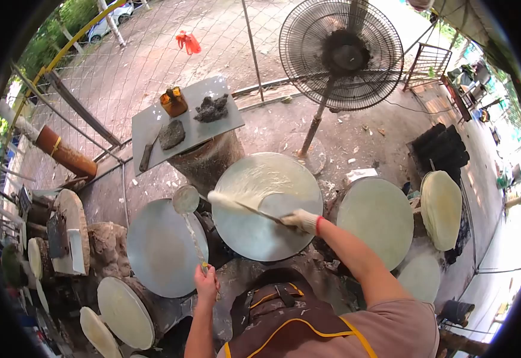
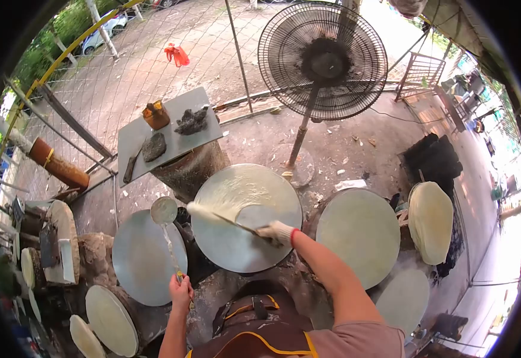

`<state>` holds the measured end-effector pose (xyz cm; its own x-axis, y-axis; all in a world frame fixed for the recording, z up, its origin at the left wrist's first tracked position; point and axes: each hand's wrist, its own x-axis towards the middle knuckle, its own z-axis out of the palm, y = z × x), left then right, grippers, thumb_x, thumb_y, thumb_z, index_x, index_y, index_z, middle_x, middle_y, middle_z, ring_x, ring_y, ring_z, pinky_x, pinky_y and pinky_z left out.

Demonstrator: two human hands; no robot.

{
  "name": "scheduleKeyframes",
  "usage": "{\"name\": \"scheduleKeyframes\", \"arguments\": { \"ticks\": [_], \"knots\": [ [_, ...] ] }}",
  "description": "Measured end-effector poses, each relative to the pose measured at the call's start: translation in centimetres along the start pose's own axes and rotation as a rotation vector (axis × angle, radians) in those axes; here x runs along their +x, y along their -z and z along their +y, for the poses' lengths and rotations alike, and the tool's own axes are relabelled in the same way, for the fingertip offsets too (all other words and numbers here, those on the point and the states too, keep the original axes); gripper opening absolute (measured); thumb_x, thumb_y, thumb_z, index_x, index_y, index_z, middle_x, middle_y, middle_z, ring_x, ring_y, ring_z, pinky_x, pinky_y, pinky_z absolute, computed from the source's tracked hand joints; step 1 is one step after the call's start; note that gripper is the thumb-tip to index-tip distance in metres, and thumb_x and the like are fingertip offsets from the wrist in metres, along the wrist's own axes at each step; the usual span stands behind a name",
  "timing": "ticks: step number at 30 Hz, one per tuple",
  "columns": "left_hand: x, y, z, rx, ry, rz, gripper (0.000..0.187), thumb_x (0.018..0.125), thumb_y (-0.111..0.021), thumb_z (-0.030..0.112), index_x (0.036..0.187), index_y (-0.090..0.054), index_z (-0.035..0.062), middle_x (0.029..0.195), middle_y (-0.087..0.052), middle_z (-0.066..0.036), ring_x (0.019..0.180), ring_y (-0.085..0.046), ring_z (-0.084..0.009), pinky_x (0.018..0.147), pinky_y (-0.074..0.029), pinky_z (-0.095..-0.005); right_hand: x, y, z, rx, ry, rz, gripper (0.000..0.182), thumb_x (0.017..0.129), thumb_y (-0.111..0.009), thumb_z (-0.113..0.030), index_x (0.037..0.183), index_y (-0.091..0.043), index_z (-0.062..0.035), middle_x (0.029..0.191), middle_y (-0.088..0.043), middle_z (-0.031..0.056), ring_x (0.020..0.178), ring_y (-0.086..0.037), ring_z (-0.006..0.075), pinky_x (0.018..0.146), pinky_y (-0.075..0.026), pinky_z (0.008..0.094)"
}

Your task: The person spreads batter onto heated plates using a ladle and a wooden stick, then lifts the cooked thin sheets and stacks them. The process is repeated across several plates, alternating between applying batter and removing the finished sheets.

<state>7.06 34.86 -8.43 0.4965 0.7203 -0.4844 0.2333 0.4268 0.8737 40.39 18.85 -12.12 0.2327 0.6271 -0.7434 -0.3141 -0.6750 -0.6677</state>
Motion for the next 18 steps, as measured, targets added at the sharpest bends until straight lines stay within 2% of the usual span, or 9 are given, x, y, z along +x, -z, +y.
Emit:
{"name": "scheduleKeyframes", "arguments": {
  "ticks": [2, 5, 6, 8, 9, 11, 12, 15, 18],
  "knots": [
    [-1.1, 0.0, -0.4, 0.069, 0.006, 0.033, 0.008, 0.089, -0.050, 0.009, 0.090, -0.042, 0.0068, 0.056, -0.042, 0.001, 0.036, -0.038, -0.0075, 0.033, -0.031, -0.0223, 0.6, 2.2, 5.5, 0.134, -0.009, -0.105, 0.030, 0.081, -0.062, -0.032, 0.101, -0.066, -0.0096, 0.060, -0.051, -0.0020, 0.041, -0.038, 0.0082, 0.036, -0.031, 0.0261],
    [-2.5, -0.1, -1.4, 0.122, -0.030, 0.073, 0.008, 0.089, -0.050, 0.010, 0.090, -0.043, 0.0064, 0.056, -0.043, 0.001, 0.036, -0.038, -0.0064, 0.033, -0.031, -0.0214, 0.5, 4.2, 1.2, 0.135, -0.014, 0.127, 0.030, 0.081, -0.063, -0.035, 0.095, -0.066, -0.0082, 0.061, -0.052, -0.0008, 0.040, -0.038, 0.0082, 0.035, -0.029, 0.0262],
    [-2.6, -0.3, -1.5, 0.132, -0.058, 0.077, 0.008, 0.089, -0.050, 0.010, 0.091, -0.043, 0.0064, 0.057, -0.043, 0.001, 0.036, -0.038, -0.0059, 0.033, -0.030, -0.0210, 1.2, 4.5, -0.2, 0.116, 0.047, 0.144, 0.030, 0.081, -0.063, -0.035, 0.093, -0.066, -0.0079, 0.061, -0.052, -0.0009, 0.040, -0.038, 0.0083, 0.035, -0.029, 0.0264],
    [-3.2, -0.8, -2.0, 0.197, -0.049, 0.122, 0.010, 0.088, -0.052, 0.011, 0.092, -0.045, 0.0047, 0.057, -0.046, -0.001, 0.039, -0.043, -0.0104, 0.037, -0.035, -0.0260, 2.8, 3.6, -2.8, 0.078, 0.174, 0.179, 0.029, 0.081, -0.064, -0.035, 0.090, -0.066, -0.0073, 0.061, -0.052, -0.0012, 0.041, -0.038, 0.0086, 0.035, -0.029, 0.0268],
    [-3.6, -0.9, -2.2, 0.233, -0.042, 0.140, 0.011, 0.087, -0.053, 0.011, 0.093, -0.046, 0.0039, 0.057, -0.047, -0.003, 0.041, -0.045, -0.0126, 0.039, -0.038, -0.0285, 3.0, 2.9, -3.1, -0.022, 0.116, 0.089, 0.028, 0.082, -0.063, -0.032, 0.094, -0.066, -0.0079, 0.061, -0.051, -0.0012, 0.042, -0.039, 0.0083, 0.036, -0.029, 0.0265],
    [-4.2, 0.1, -5.3, 0.485, -0.183, 0.196, 0.014, 0.085, -0.054, 0.011, 0.094, -0.047, 0.0023, 0.060, -0.051, -0.008, 0.049, -0.052, -0.0208, 0.047, -0.041, -0.0351, 2.6, 1.7, -2.4, -0.210, -0.018, -0.086, 0.027, 0.084, -0.062, -0.027, 0.104, -0.065, -0.0089, 0.061, -0.050, -0.0013, 0.044, -0.041, 0.0077, 0.037, -0.030, 0.0260],
    [-4.4, 0.2, -6.4, 0.604, -0.258, 0.226, 0.016, 0.084, -0.055, 0.012, 0.095, -0.048, 0.0014, 0.061, -0.053, -0.010, 0.053, -0.056, -0.0249, 0.051, -0.043, -0.0384, 2.5, 2.5, 0.0, -0.152, -0.012, -0.159, 0.027, 0.084, -0.062, -0.026, 0.103, -0.065, -0.0080, 0.062, -0.050, -0.0015, 0.045, -0.042, 0.0082, 0.037, -0.030, 0.0267],
    [-8.0, -3.1, -4.4, 0.715, -0.198, 0.254, 0.019, 0.082, -0.056, 0.013, 0.094, -0.049, 0.0000, 0.070, -0.057, -0.017, 0.067, -0.059, -0.0360, 0.061, -0.043, -0.0445, 3.1, 7.4, 10.2, -0.026, 0.078, -0.285, 0.026, 0.084, -0.062, -0.025, 0.101, -0.065, -0.0052, 0.063, -0.052, -0.0024, 0.046, -0.042, 0.0083, 0.038, -0.029, 0.0270],
    [-9.4, -2.8, -7.5, 0.960, -0.129, 0.159, 0.026, 0.080, -0.057, 0.013, 0.101, -0.046, 0.0021, 0.079, -0.059, -0.021, 0.073, -0.059, -0.0411, 0.062, -0.045, -0.0470, 2.3, 9.2, 6.4, -0.020, -0.353, 0.203, 0.027, 0.084, -0.061, -0.026, 0.103, -0.065, -0.0068, 0.064, -0.051, -0.0032, 0.046, -0.041, 0.0081, 0.038, -0.029, 0.0260]
  ]
}}
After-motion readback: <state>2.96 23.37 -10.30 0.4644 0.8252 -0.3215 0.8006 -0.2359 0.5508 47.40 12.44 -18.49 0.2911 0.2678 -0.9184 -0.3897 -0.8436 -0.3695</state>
